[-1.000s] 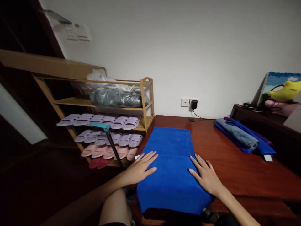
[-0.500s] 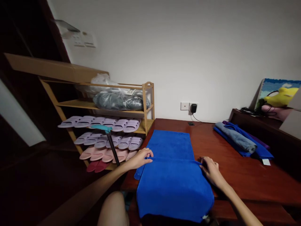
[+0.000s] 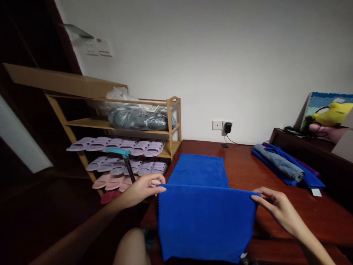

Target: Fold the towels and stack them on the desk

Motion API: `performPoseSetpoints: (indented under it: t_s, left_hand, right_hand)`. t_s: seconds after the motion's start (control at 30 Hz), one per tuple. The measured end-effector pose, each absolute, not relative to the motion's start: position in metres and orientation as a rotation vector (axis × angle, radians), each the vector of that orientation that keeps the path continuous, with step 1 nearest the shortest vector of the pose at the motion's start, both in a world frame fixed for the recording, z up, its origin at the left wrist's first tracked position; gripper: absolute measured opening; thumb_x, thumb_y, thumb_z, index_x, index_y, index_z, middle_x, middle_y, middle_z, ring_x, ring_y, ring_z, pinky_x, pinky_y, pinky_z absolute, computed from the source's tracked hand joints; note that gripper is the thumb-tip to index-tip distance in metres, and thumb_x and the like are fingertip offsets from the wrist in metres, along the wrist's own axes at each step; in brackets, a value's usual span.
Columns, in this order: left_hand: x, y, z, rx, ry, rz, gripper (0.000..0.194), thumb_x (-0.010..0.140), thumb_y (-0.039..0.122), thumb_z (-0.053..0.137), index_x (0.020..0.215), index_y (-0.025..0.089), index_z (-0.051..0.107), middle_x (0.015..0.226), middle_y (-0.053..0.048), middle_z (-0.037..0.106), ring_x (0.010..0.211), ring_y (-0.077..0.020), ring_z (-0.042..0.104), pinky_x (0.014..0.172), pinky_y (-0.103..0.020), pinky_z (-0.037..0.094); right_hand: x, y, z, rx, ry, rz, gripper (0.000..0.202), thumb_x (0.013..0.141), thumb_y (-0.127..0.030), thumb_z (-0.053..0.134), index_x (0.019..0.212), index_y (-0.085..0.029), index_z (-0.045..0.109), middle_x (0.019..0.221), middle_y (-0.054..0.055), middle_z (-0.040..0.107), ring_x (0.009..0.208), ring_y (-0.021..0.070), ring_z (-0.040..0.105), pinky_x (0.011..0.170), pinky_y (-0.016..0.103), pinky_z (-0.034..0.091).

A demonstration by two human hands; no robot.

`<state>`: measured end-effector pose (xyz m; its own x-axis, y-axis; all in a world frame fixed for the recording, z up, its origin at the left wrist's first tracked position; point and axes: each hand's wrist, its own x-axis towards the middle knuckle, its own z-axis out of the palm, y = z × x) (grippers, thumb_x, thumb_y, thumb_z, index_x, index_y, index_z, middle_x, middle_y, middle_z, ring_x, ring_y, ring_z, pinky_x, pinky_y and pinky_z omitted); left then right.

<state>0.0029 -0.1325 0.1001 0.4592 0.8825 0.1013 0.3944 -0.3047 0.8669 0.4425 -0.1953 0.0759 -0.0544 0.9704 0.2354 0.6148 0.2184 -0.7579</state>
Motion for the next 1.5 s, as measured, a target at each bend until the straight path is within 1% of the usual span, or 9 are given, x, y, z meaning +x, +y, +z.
performPoseSetpoints:
  t_s: [0.17,0.23,0.33,0.5,0.6,0.8,1.13,1.37,1.5]
  left_hand:
    - [-0.006,-0.148,0.144,1.890,1.128,0.881,0.020,0.073,0.037,0.068,0.078,0.018,0.065,0.064,0.000,0.065,0.055,-0.0136,0.058,0.051,-0.022,0.045]
    - [-0.007,-0.150,0.162,1.935,1.174,1.053,0.023,0.071,0.040,0.070,0.077,0.018,0.067,0.063,0.000,0.065,0.054,-0.0144,0.059,0.049,-0.022,0.046]
    - [-0.002,-0.151,0.184,1.968,1.156,1.349,0.026,0.070,0.042,0.071,0.077,0.018,0.068,0.071,-0.002,0.068,0.063,-0.0165,0.063,0.055,-0.022,0.050]
    - [0.009,-0.148,0.207,1.938,1.070,1.645,0.019,0.075,0.034,0.067,0.082,0.016,0.068,0.066,0.000,0.065,0.057,-0.0123,0.058,0.051,-0.020,0.047]
    - [0.014,-0.139,0.212,1.999,1.059,1.782,0.015,0.075,0.031,0.067,0.080,0.016,0.068,0.065,0.001,0.062,0.056,-0.0103,0.055,0.050,-0.018,0.043]
    - [0.027,-0.117,0.215,2.095,1.028,1.843,0.015,0.078,0.030,0.065,0.077,0.015,0.066,0.062,0.002,0.059,0.056,-0.0104,0.052,0.050,-0.019,0.041]
    - [0.032,-0.111,0.236,2.214,1.020,1.902,0.011,0.082,0.024,0.060,0.081,0.014,0.064,0.069,0.002,0.059,0.062,-0.0099,0.053,0.058,-0.020,0.043]
    - [0.029,-0.069,0.231,2.128,0.912,1.817,0.012,0.079,0.026,0.061,0.077,0.015,0.063,0.061,0.002,0.055,0.055,-0.0092,0.048,0.051,-0.019,0.038]
    - [0.031,-0.035,0.214,2.121,0.927,1.752,0.017,0.078,0.031,0.061,0.079,0.014,0.064,0.056,0.004,0.051,0.052,-0.0101,0.046,0.051,-0.020,0.036]
  right_hand:
    - [0.447,-0.217,0.106,-1.464,-1.668,0.405,0.030,0.064,-0.053,0.070,0.077,-0.026,0.072,0.083,0.004,0.070,0.082,0.0257,0.067,0.068,0.028,0.056]
    - [0.448,-0.219,0.118,-1.449,-1.613,0.311,0.030,0.063,-0.054,0.070,0.079,-0.029,0.073,0.084,0.003,0.070,0.081,0.0245,0.066,0.068,0.028,0.056]
    - [0.441,-0.217,0.141,-1.415,-1.511,0.224,0.031,0.064,-0.054,0.070,0.084,-0.030,0.072,0.085,0.002,0.069,0.079,0.0205,0.064,0.069,0.026,0.055]
    - [0.415,-0.213,0.182,-1.333,-1.316,0.223,0.033,0.065,-0.052,0.072,0.087,-0.027,0.071,0.074,0.002,0.066,0.059,0.0138,0.057,0.047,0.023,0.047]
    - [0.407,-0.205,0.195,-1.297,-1.224,0.153,0.035,0.062,-0.050,0.076,0.087,-0.025,0.072,0.070,0.002,0.064,0.052,0.0104,0.052,0.040,0.021,0.039]
    - [0.409,-0.180,0.195,-1.073,-1.137,0.196,0.034,0.057,-0.041,0.081,0.082,-0.019,0.073,0.073,0.001,0.066,0.060,0.0083,0.055,0.054,0.021,0.044]
    - [0.406,-0.164,0.208,-0.901,-1.152,0.220,0.030,0.060,-0.031,0.082,0.083,-0.015,0.071,0.071,0.002,0.063,0.060,0.0074,0.055,0.060,0.025,0.046]
    - [0.418,-0.119,0.199,-0.967,-1.220,0.291,0.038,0.064,-0.037,0.079,0.089,-0.011,0.068,0.069,0.001,0.062,0.054,0.0069,0.052,0.052,0.024,0.042]
    - [0.423,-0.084,0.183,-1.080,-1.295,0.283,0.041,0.066,-0.045,0.074,0.088,-0.011,0.067,0.064,-0.002,0.059,0.052,0.0057,0.048,0.052,0.022,0.040]
